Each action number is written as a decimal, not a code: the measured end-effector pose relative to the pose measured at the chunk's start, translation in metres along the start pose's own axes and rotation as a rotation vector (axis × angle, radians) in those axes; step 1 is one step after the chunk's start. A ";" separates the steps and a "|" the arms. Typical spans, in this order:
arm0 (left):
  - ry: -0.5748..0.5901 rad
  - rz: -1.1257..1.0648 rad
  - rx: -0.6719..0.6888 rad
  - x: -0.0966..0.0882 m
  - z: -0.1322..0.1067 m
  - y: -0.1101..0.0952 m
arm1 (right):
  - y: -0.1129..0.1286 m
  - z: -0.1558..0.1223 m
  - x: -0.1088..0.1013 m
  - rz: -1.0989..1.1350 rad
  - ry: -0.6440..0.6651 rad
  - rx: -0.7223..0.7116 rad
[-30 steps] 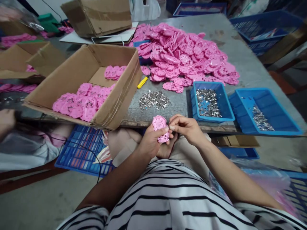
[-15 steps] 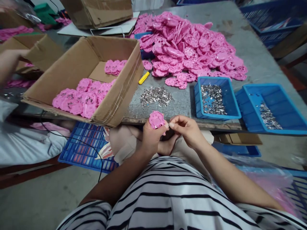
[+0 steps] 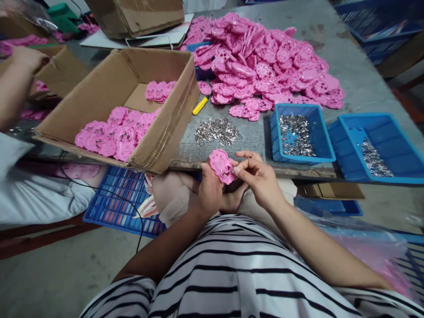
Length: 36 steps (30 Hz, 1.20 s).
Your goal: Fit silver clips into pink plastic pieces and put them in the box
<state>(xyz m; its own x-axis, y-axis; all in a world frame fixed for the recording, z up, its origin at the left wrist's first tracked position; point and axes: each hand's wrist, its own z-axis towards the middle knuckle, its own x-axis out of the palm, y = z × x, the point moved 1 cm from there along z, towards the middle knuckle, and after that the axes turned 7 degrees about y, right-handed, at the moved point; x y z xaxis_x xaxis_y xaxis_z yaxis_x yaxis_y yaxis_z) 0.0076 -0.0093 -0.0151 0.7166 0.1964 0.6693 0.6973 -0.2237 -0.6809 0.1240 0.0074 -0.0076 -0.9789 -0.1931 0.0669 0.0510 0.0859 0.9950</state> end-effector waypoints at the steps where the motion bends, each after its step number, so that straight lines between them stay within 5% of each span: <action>1: 0.002 -0.001 0.017 0.000 0.000 0.000 | 0.000 -0.001 0.001 -0.010 -0.005 0.003; 11: 0.154 -0.050 0.041 0.006 -0.005 0.001 | -0.007 -0.005 0.008 -0.064 -0.060 -0.039; 36: 0.091 -0.070 0.006 0.014 -0.007 0.000 | -0.011 -0.001 0.005 -0.362 -0.132 -0.286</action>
<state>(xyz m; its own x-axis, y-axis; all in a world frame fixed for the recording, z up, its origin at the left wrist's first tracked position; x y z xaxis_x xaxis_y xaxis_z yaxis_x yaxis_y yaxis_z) 0.0172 -0.0128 -0.0038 0.6618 0.1238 0.7394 0.7460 -0.2064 -0.6331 0.1185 0.0046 -0.0183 -0.9597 -0.0337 -0.2790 -0.2633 -0.2398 0.9344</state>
